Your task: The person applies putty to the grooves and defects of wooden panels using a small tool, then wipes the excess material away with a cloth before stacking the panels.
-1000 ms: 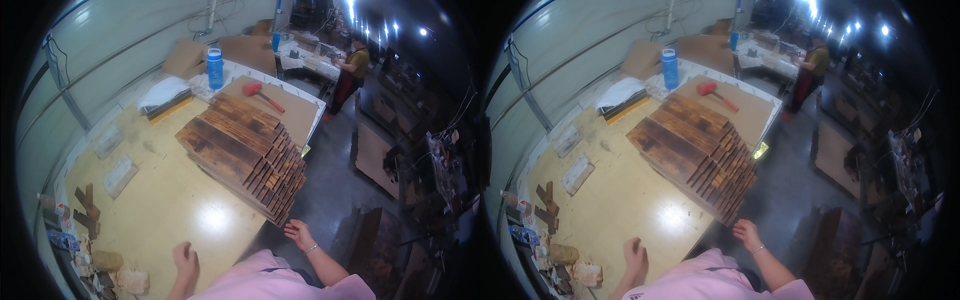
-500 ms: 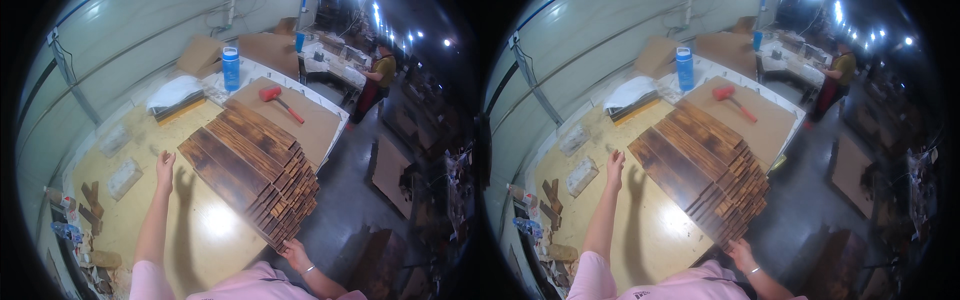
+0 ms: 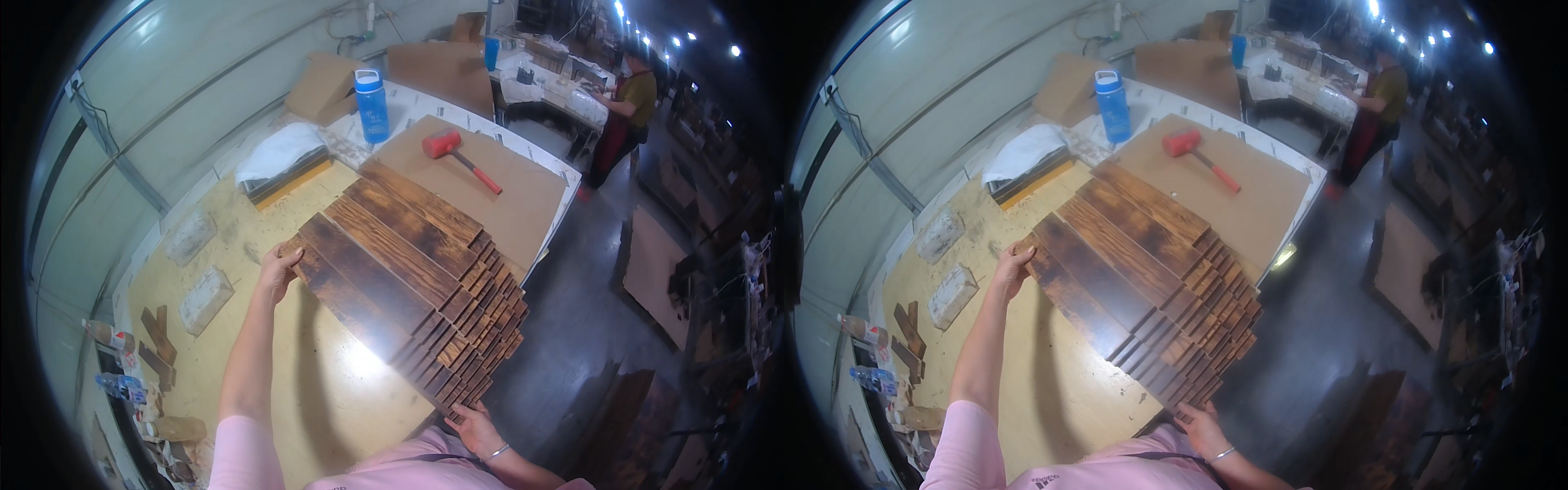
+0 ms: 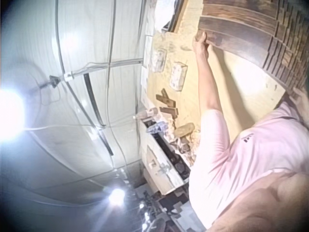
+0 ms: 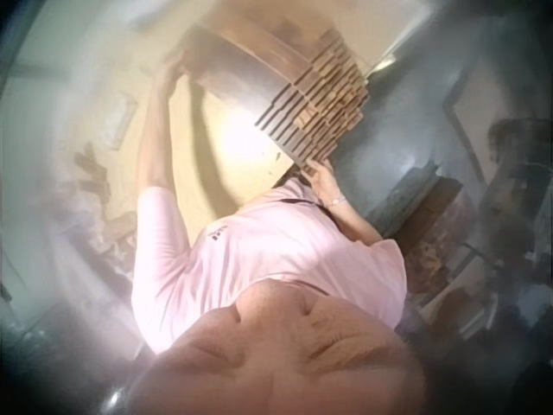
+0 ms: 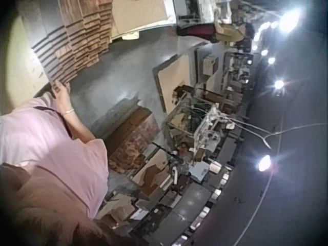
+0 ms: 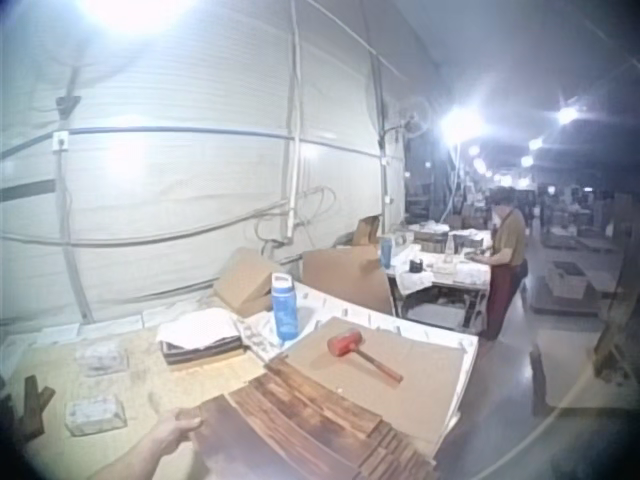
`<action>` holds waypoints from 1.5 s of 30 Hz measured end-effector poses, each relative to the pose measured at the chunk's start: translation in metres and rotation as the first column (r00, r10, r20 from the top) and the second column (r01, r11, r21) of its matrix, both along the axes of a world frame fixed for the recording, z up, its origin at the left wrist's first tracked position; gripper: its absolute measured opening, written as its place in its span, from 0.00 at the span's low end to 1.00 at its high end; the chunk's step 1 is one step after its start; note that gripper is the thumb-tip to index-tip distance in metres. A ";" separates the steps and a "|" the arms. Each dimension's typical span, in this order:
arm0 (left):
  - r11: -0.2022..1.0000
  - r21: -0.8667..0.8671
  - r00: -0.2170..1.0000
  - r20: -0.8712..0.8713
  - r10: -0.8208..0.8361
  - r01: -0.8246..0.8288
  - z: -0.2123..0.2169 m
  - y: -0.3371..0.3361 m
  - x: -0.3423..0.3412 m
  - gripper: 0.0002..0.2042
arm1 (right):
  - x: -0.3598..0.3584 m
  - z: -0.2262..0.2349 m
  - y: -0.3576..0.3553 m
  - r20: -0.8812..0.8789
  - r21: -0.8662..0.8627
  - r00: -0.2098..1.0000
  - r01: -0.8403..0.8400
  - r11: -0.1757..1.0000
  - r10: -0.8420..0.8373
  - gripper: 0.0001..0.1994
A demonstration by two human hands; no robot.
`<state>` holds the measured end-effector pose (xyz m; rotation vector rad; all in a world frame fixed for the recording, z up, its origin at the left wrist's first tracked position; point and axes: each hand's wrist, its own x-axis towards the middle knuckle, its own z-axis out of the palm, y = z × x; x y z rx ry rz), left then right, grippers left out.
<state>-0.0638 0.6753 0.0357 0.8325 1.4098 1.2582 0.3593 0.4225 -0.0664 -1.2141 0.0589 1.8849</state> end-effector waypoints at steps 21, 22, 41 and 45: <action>0.988 -0.089 0.969 0.222 -0.105 0.128 -0.040 -0.016 -0.023 0.29 | -0.017 -0.017 -0.019 0.140 0.079 0.990 -0.034 0.996 0.023 0.26; 0.986 -0.112 0.960 0.266 -0.088 0.122 -0.048 -0.016 -0.024 0.30 | -0.018 -0.017 -0.019 0.169 0.083 0.985 -0.056 0.995 0.042 0.24; 0.982 -0.098 0.647 0.762 -0.032 0.163 -0.128 -0.062 0.043 0.29 | -0.017 -0.014 -0.019 0.153 0.076 0.988 -0.047 0.996 0.035 0.30; 0.984 -0.119 0.689 0.725 -0.002 0.129 -0.129 -0.070 0.046 0.29 | -0.018 -0.015 -0.024 0.141 0.079 0.989 -0.061 0.995 0.049 0.29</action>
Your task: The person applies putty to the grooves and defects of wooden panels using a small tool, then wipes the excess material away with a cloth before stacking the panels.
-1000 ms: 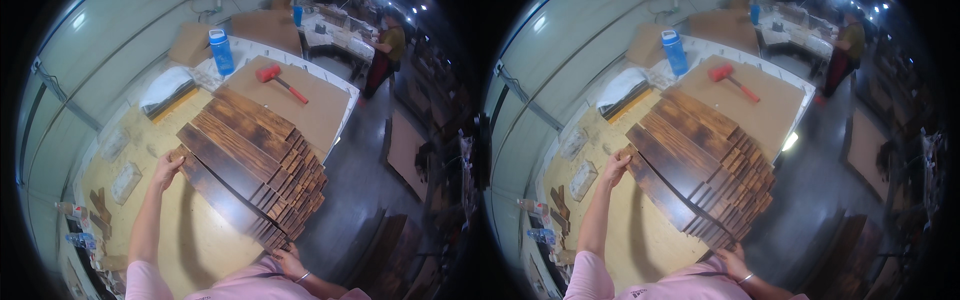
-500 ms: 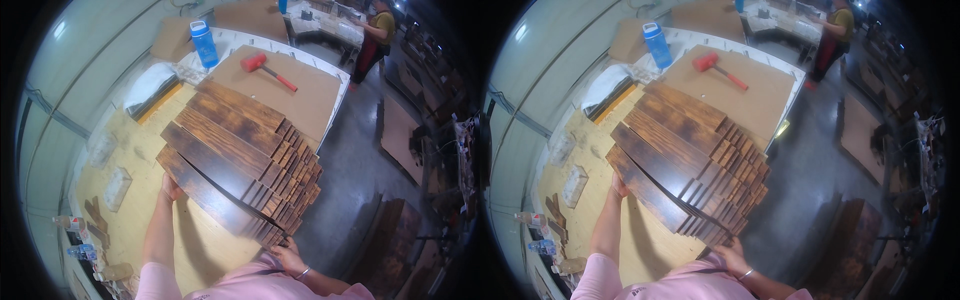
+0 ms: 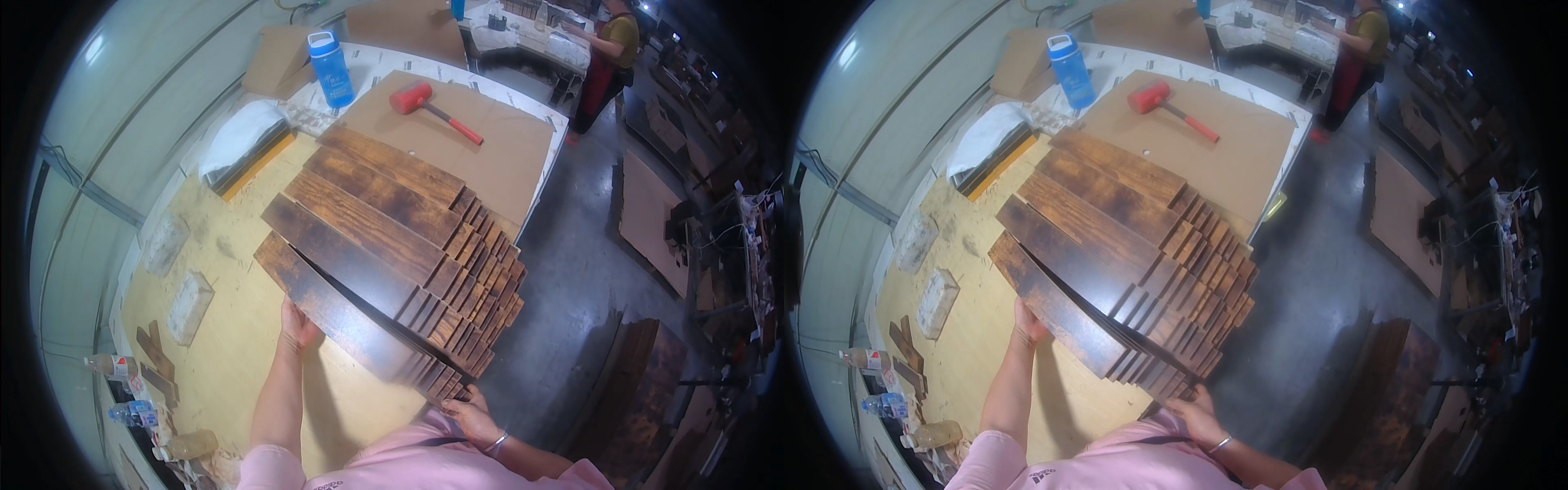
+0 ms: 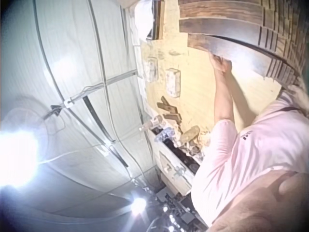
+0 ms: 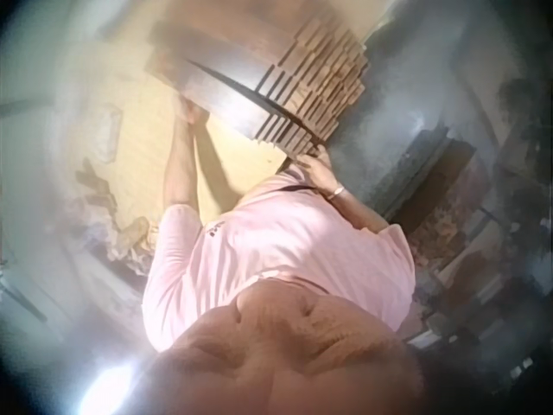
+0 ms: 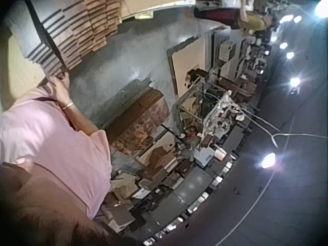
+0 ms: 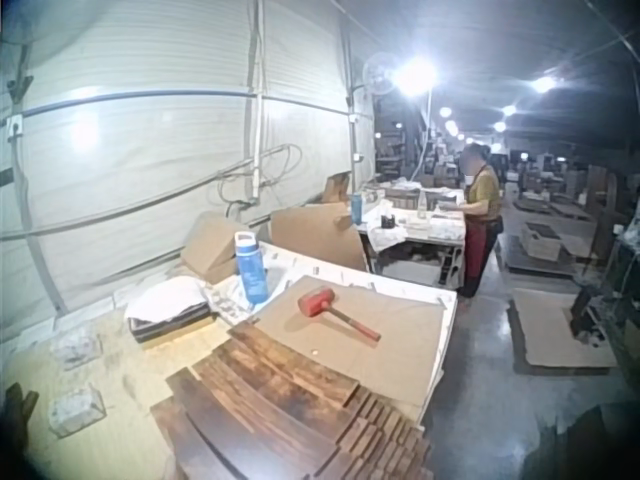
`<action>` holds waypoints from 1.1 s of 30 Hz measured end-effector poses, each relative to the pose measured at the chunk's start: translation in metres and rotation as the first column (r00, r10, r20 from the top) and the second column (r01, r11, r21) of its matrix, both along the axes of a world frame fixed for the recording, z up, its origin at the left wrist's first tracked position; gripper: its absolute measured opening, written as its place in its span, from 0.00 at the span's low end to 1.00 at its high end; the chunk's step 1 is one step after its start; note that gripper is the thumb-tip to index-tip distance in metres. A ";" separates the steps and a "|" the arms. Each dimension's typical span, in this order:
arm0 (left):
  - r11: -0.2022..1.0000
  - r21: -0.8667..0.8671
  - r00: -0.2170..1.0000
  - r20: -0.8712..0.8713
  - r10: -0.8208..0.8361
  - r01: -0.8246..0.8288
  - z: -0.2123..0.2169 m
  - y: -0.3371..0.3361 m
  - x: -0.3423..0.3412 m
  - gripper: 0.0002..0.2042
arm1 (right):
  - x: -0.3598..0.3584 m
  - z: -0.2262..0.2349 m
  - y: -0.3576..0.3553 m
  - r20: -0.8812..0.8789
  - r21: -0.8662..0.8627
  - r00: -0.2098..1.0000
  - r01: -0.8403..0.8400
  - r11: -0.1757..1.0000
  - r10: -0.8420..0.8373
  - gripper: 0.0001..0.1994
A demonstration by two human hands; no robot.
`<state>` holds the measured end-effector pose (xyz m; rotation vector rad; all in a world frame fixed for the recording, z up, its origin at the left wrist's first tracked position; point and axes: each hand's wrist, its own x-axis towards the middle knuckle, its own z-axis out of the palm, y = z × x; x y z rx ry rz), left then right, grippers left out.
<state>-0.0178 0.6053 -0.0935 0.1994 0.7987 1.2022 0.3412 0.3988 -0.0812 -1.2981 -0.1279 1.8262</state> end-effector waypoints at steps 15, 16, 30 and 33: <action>0.982 -0.078 0.982 -0.091 0.163 -0.170 0.009 -0.063 -0.008 0.25 | -0.003 -0.001 -0.031 0.052 0.018 0.984 -0.172 0.985 0.171 0.24; 0.982 -0.084 0.984 -0.072 0.161 -0.167 0.010 -0.065 -0.009 0.25 | -0.002 0.001 -0.031 0.057 0.013 0.979 -0.196 0.980 0.195 0.23; 0.958 -0.015 0.949 -0.145 0.281 -0.286 0.030 -0.073 0.001 0.25 | -0.003 0.010 -0.031 -0.099 0.037 0.986 -0.128 0.991 0.131 0.23; 0.972 0.012 0.960 -0.153 0.235 -0.236 0.027 -0.084 -0.016 0.28 | -0.002 0.014 -0.030 -0.100 0.032 0.984 -0.143 0.989 0.146 0.21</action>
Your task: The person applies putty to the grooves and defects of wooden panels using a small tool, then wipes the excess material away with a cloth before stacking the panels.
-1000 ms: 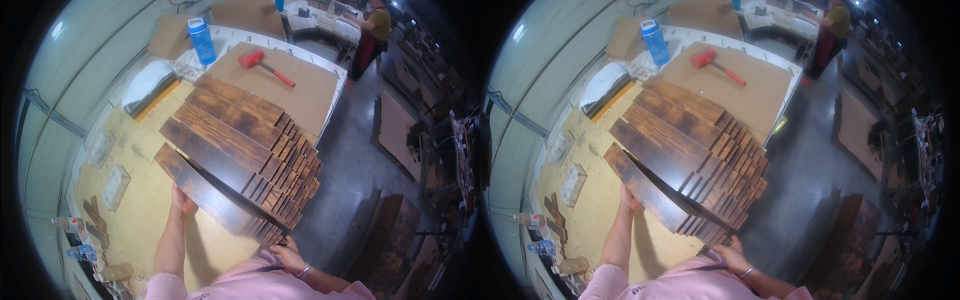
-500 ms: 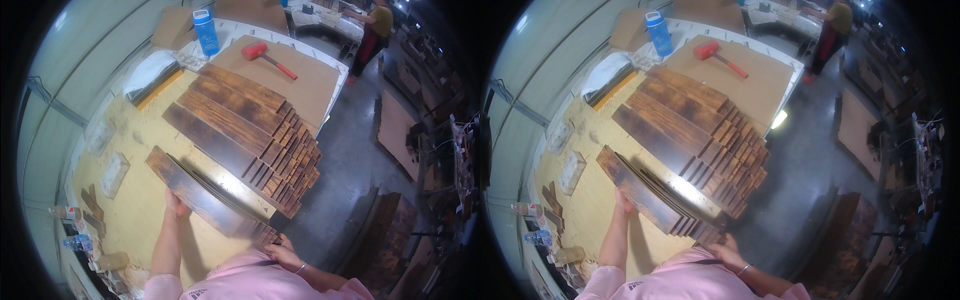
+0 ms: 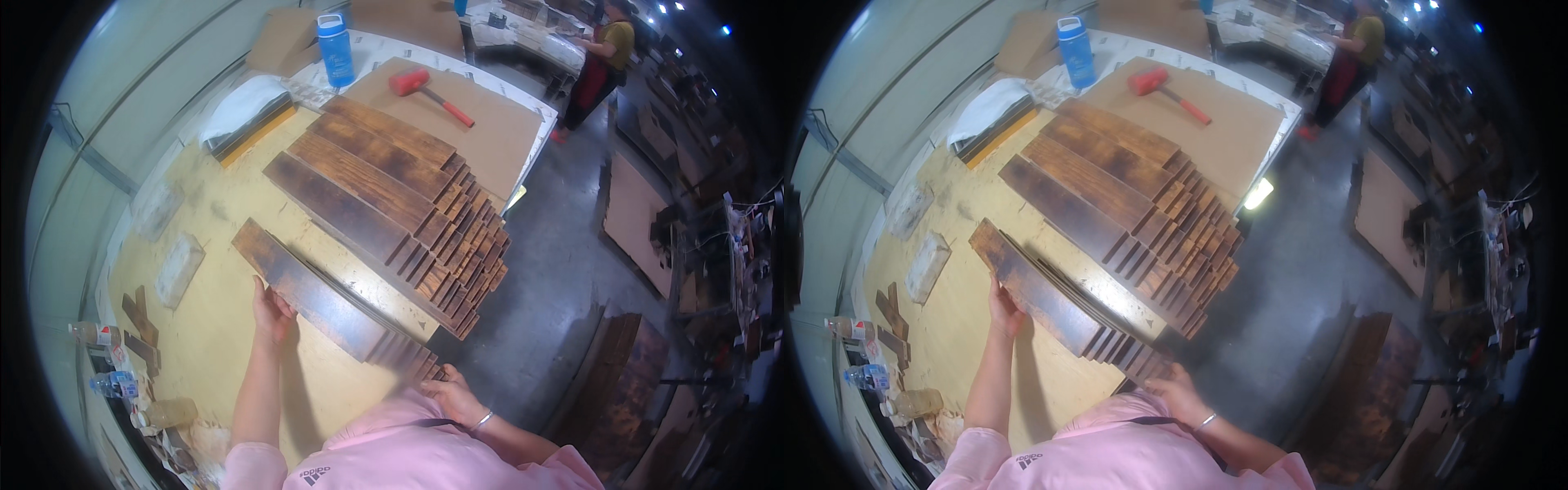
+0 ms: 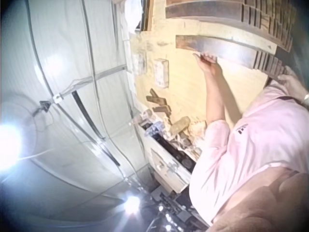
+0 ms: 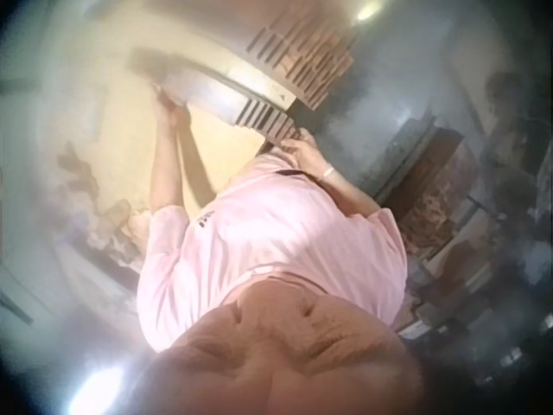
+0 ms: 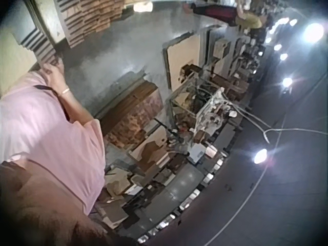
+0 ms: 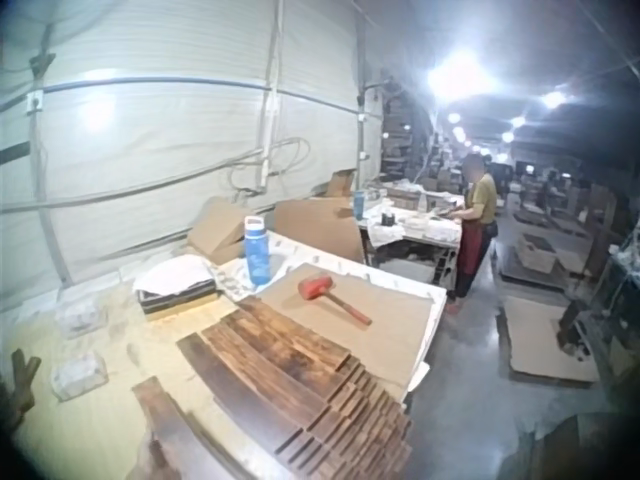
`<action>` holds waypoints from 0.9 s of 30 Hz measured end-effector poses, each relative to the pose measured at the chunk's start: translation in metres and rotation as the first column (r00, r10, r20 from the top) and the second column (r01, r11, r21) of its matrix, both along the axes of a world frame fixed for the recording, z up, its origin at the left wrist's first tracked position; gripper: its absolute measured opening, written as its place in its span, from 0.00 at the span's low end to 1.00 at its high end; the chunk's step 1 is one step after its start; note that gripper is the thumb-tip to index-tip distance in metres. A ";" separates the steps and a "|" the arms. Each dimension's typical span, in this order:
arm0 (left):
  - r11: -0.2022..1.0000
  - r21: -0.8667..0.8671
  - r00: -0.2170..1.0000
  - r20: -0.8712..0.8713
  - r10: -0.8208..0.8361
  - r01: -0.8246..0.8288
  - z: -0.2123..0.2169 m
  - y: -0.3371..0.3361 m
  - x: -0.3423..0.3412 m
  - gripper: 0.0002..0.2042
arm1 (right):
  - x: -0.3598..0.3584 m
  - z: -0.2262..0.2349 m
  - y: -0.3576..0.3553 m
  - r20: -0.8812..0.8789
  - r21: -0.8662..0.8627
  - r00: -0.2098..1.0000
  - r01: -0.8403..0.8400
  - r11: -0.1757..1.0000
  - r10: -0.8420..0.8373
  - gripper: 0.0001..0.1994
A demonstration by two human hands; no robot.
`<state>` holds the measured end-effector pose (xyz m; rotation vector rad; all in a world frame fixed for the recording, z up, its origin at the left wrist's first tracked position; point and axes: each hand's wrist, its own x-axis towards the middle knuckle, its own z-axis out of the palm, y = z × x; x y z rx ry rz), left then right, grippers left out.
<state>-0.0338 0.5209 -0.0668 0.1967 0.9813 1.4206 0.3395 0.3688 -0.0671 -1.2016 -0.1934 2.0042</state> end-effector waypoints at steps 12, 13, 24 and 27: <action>0.999 -0.038 0.948 -0.316 -0.037 0.026 0.020 -0.028 -0.031 0.32 | 0.008 0.003 -0.002 0.043 0.002 0.998 -0.036 0.999 0.036 0.20; 0.999 -0.045 0.930 -0.366 -0.026 0.010 0.023 -0.026 -0.032 0.32 | 0.011 0.001 -0.001 0.035 -0.003 0.998 -0.057 0.998 0.057 0.16; 0.993 0.029 0.659 -0.746 0.100 -0.117 0.072 -0.004 -0.019 0.36 | 0.017 0.021 0.030 0.411 0.203 0.903 -0.228 0.952 0.128 0.17; 0.988 0.011 0.658 -0.745 0.110 -0.152 0.072 -0.017 -0.009 0.36 | 0.013 0.021 0.037 0.450 0.216 0.869 -0.328 0.920 0.204 0.20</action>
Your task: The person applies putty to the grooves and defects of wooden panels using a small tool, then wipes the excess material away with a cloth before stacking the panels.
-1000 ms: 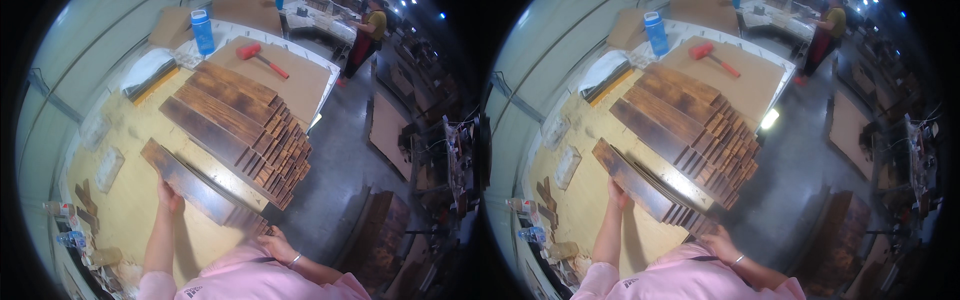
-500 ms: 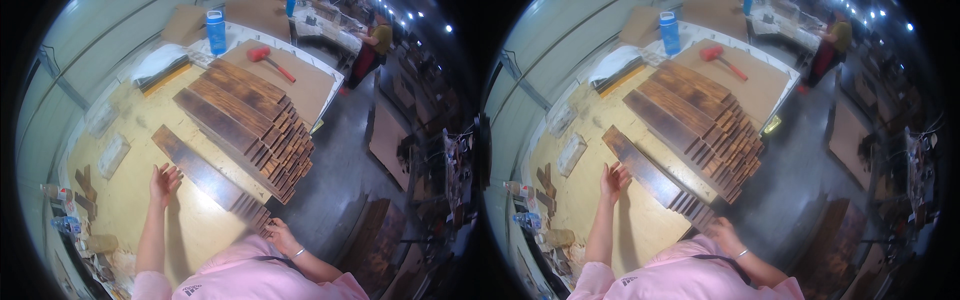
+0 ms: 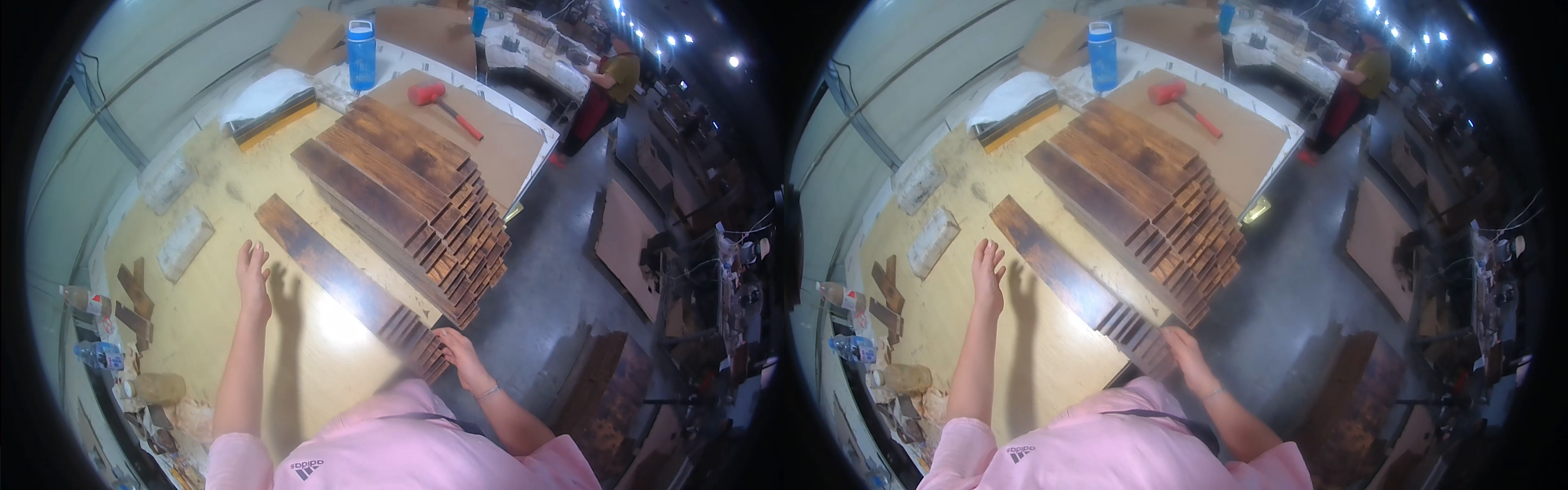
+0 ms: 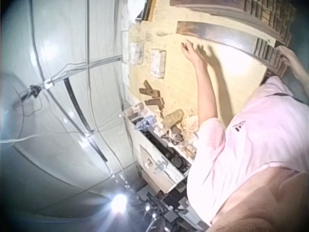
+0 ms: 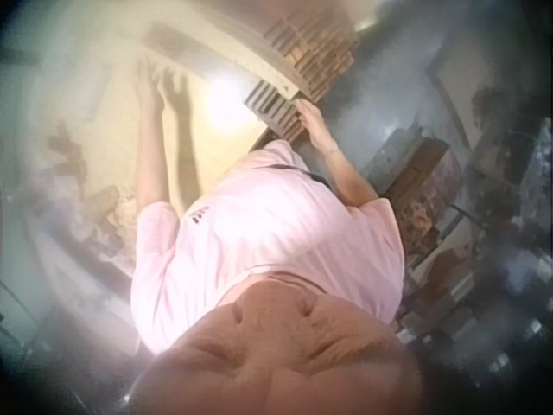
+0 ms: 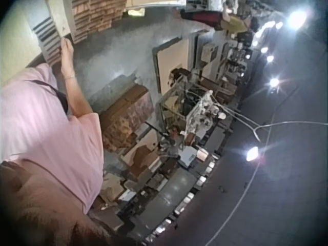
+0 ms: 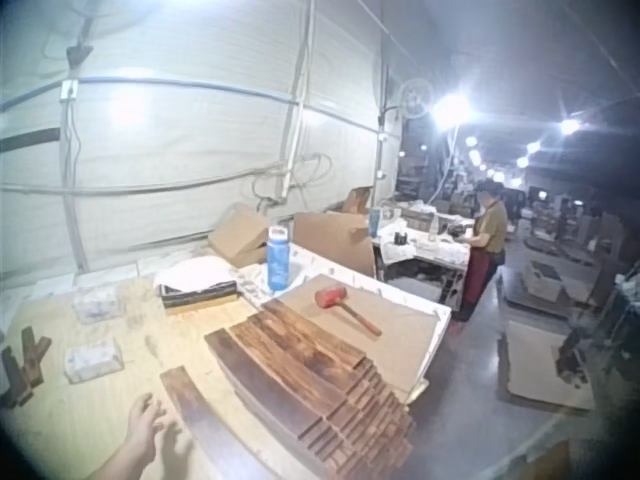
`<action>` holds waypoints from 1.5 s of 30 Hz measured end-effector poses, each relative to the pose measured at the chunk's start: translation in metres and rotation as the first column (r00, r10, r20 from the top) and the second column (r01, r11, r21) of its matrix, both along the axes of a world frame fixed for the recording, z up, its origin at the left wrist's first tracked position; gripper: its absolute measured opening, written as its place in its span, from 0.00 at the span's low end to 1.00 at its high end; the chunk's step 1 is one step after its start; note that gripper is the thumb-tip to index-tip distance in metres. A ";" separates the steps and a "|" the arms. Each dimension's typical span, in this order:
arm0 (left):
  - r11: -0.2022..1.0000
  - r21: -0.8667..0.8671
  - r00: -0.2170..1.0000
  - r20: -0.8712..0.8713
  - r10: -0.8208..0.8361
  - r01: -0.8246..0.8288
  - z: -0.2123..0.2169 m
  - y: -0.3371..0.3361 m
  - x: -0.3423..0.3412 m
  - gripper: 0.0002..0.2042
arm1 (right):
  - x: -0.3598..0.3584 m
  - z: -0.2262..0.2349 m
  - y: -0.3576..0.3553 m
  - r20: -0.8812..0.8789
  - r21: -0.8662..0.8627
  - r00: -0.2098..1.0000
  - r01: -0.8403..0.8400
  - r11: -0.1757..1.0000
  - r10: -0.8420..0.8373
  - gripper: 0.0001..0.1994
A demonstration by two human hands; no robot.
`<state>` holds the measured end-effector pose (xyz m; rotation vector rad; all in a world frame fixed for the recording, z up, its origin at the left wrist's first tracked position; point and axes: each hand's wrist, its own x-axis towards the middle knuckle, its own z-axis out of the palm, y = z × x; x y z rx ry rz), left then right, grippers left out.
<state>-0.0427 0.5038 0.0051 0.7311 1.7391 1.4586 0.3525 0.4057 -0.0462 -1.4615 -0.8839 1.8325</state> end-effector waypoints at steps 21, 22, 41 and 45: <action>0.981 -0.008 0.978 0.079 -0.192 0.193 0.030 -0.040 0.110 0.48 | -0.019 -0.001 0.045 0.191 0.105 0.906 -0.402 0.909 0.379 0.32; 0.981 -0.008 0.978 0.079 -0.192 0.193 0.028 -0.039 0.111 0.47 | -0.019 0.005 0.046 0.202 0.085 0.903 -0.403 0.911 0.380 0.32; 0.978 -0.089 0.958 -0.235 0.164 -0.189 -0.020 -0.300 -0.041 0.23 | -0.069 0.052 -0.073 0.344 0.472 0.912 -0.375 0.798 0.225 0.04; 0.829 0.036 0.770 -0.350 0.534 -0.559 -0.041 -0.406 -0.086 0.11 | -0.113 0.041 -0.078 0.272 0.441 0.834 -0.551 0.709 0.479 0.04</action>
